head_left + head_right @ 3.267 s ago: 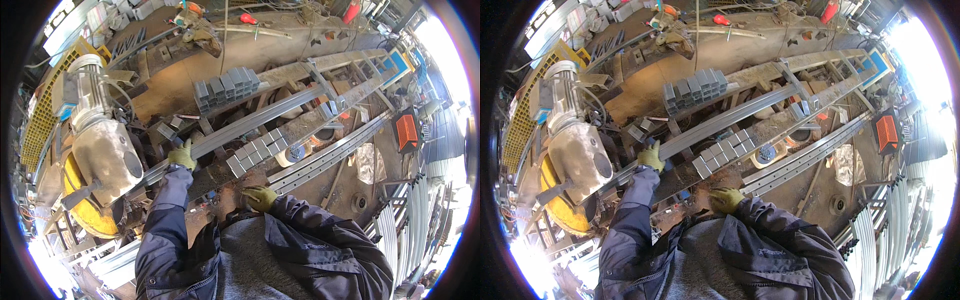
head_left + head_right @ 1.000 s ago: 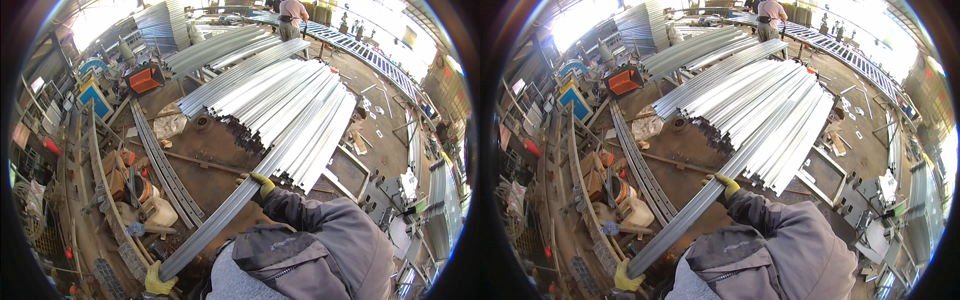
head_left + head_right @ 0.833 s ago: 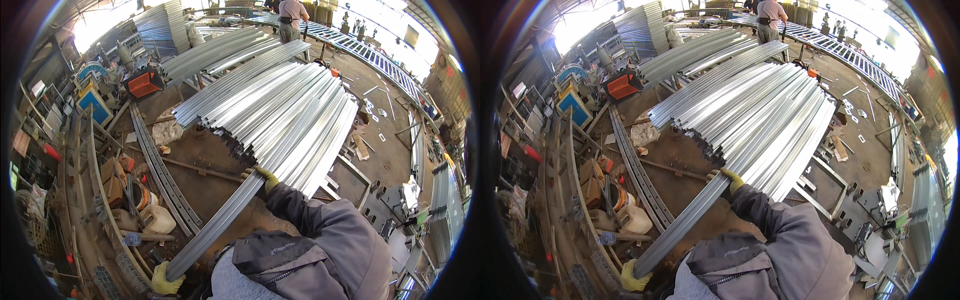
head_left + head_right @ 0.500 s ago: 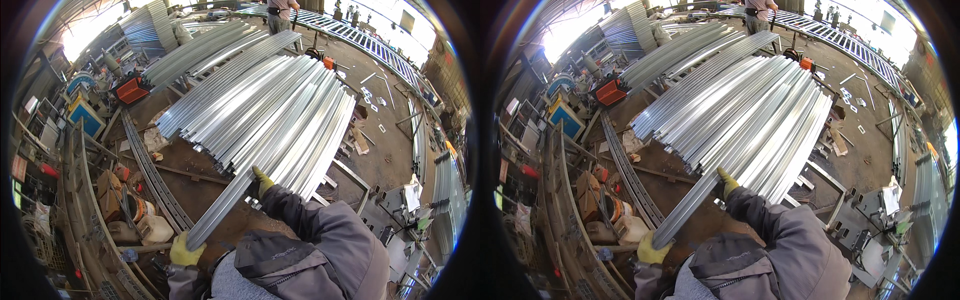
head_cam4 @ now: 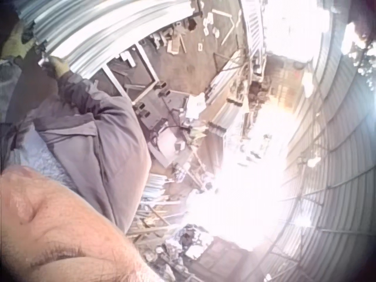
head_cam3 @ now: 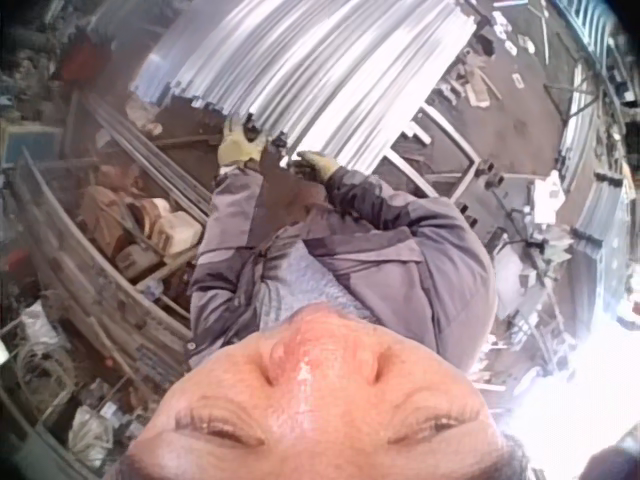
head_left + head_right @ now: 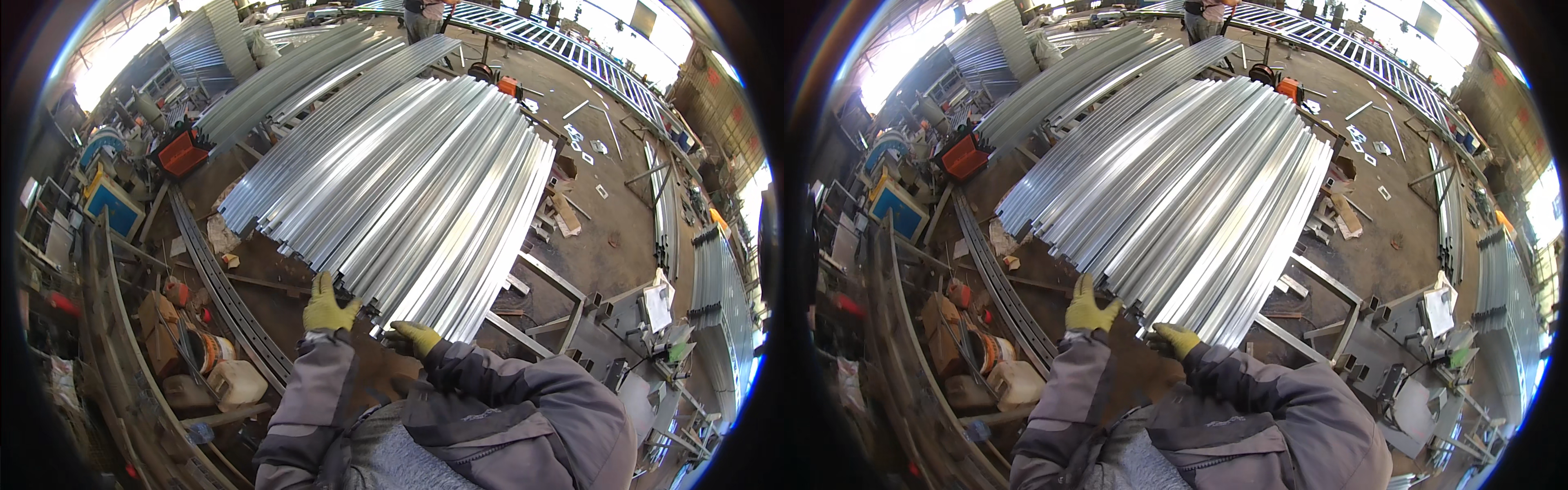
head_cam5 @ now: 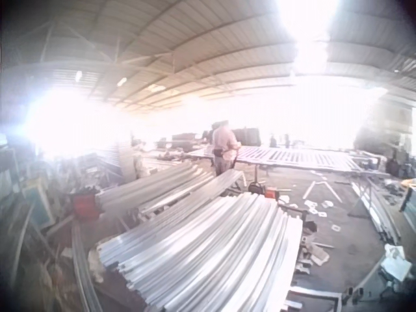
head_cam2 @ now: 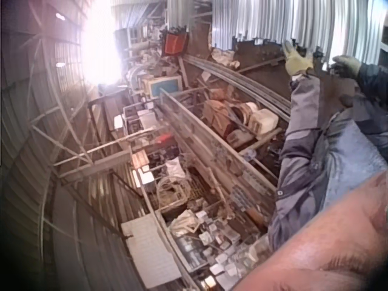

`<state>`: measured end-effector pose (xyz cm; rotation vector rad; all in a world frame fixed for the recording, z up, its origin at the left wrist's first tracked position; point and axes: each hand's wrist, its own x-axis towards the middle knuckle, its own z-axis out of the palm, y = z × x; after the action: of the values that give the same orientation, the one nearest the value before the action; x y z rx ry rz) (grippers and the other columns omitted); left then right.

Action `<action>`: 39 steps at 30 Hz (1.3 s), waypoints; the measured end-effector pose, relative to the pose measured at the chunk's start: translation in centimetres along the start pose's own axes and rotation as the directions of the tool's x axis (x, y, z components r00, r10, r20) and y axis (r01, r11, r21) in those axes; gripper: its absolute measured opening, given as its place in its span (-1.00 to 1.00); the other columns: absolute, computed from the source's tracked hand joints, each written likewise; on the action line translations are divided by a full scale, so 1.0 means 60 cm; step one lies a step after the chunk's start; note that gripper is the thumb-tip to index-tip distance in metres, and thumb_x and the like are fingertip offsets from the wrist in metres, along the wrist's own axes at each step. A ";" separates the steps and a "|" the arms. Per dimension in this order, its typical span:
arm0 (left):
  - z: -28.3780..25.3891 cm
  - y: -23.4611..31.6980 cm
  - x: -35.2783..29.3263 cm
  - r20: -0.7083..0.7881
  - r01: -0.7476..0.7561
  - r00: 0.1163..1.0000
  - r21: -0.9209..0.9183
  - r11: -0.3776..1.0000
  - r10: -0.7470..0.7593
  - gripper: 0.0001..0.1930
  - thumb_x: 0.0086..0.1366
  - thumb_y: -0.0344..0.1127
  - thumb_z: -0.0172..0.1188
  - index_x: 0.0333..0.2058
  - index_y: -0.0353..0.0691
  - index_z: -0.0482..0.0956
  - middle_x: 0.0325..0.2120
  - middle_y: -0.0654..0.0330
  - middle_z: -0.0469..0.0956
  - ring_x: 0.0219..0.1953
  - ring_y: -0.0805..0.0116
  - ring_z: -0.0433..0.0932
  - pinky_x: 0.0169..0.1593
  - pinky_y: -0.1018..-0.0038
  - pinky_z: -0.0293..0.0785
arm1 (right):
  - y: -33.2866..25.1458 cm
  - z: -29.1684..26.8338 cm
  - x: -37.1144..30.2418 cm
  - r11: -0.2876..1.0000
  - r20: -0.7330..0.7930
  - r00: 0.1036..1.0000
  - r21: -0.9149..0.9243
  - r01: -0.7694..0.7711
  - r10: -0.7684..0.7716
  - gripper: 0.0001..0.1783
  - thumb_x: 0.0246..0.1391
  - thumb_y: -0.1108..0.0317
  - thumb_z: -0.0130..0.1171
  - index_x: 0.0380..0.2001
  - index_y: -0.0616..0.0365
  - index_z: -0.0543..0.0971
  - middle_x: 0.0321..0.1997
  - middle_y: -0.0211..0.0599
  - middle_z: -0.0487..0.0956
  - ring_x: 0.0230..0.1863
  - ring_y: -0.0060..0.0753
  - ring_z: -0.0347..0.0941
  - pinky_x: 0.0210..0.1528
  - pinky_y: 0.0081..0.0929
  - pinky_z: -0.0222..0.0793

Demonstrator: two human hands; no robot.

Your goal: The person repeatedly picks up long metal profiles, positions them in a chop saw, cuts them, and stacks the cut pieces. The person handles the profiles by hand and operates the saw to produce multiple short segments.

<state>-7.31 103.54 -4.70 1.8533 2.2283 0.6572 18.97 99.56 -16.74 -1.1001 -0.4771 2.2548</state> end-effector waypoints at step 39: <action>0.502 0.441 -1.310 0.226 -0.106 -0.963 -0.818 -0.566 -0.146 -0.36 0.43 0.06 0.38 0.37 -0.17 0.76 0.21 -0.20 0.82 0.31 -0.24 0.77 0.40 0.00 0.68 | 0.995 0.476 -0.401 -0.093 -0.221 -0.102 -0.724 0.683 0.970 -0.48 0.67 0.15 0.35 0.54 0.07 0.63 0.32 -0.11 0.83 0.09 -0.24 0.85 0.06 -0.33 0.78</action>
<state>45.13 37.82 -31.52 2.2874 -1.6892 -0.9603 -12.50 36.57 -17.73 -0.4873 1.3978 -0.9649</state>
